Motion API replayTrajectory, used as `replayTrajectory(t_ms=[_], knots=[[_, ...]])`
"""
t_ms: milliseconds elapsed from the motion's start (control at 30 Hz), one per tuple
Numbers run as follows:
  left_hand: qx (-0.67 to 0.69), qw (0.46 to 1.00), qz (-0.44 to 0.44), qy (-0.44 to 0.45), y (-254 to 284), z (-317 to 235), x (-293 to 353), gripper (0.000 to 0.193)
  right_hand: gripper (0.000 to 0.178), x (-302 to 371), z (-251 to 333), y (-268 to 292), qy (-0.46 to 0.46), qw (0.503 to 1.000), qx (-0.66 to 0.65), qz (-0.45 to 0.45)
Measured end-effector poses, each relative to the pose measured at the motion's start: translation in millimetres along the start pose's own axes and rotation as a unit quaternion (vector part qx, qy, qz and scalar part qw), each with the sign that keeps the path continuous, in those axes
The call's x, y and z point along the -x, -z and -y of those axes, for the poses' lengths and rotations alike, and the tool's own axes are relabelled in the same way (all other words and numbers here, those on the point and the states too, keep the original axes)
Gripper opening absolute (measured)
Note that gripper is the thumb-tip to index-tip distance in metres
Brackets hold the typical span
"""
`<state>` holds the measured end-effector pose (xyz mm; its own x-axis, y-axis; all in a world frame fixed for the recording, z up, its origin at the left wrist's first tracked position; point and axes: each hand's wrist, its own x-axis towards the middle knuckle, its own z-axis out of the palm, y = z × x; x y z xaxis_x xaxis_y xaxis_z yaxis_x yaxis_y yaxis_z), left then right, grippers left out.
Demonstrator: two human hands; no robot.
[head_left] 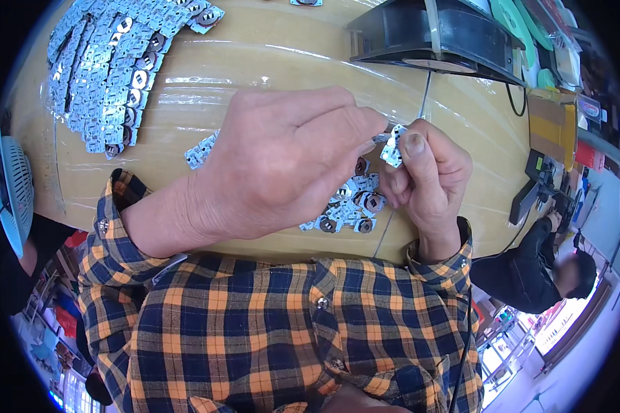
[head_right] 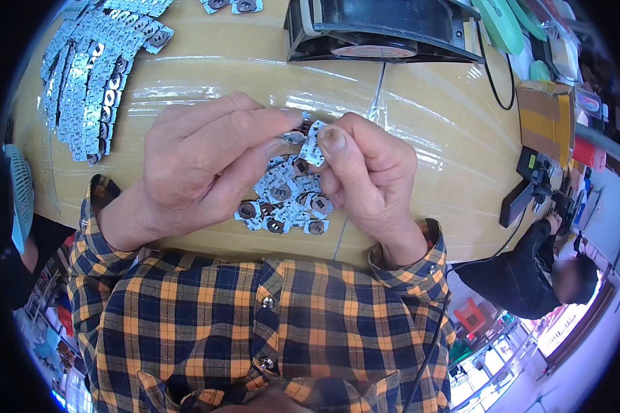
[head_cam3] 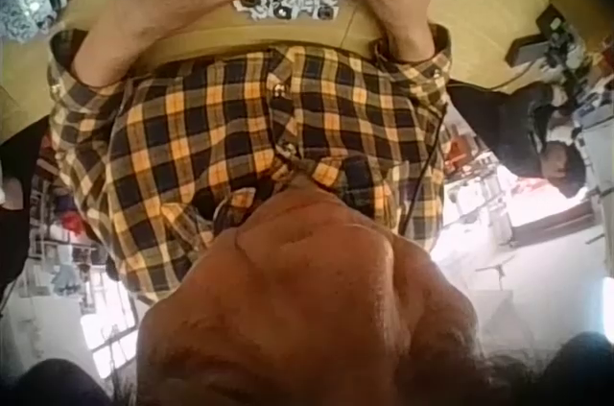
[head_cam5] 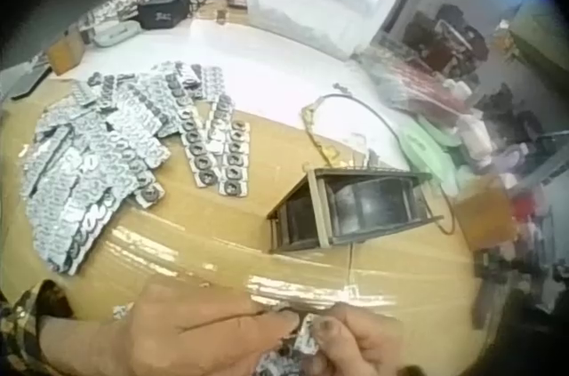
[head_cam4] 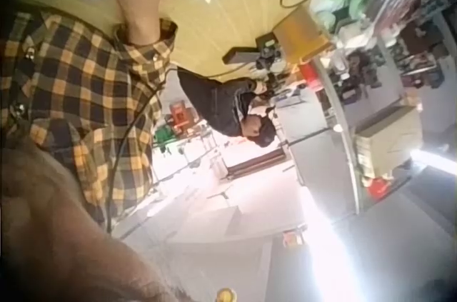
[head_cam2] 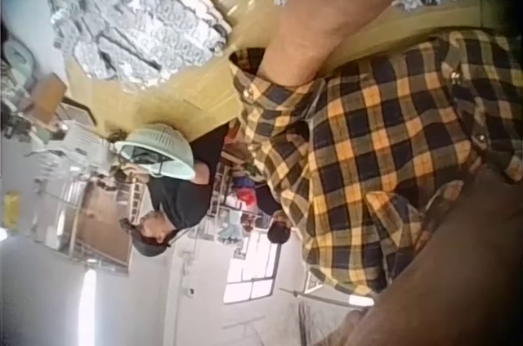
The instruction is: Manually assembling small silver metal components at a workbench.
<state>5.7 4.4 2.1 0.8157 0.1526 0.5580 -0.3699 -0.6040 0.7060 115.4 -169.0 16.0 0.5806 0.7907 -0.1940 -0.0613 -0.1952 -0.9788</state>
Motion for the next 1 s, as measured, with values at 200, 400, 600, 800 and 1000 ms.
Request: replayTrajectory(t_ms=[200, 400, 600, 800, 1000], knots=[[-0.011, 0.999, -0.008, 0.031, 1, -3, -1, 0.027, 0.034, -3, 1, 0, -0.03, 0.998, -0.048, 0.01], [0.004, 0.998, -0.028, 0.054, 2, 1, 0, 0.019, 0.036, -7, 0, -2, -0.043, 0.987, -0.153, 0.023], [0.011, 0.999, 0.008, 0.033, 3, 0, 2, 0.017, 0.037, -7, 1, -5, -0.044, 0.989, -0.138, 0.014], [0.019, 0.998, 0.063, 0.023, 9, -3, 1, 0.018, 0.035, -9, -1, -2, -0.032, 0.998, -0.046, -0.014], [0.11, 0.986, 0.012, 0.124, 14, 4, 1, 0.015, 0.034, -8, 0, 4, 0.083, 0.991, 0.103, 0.034]])
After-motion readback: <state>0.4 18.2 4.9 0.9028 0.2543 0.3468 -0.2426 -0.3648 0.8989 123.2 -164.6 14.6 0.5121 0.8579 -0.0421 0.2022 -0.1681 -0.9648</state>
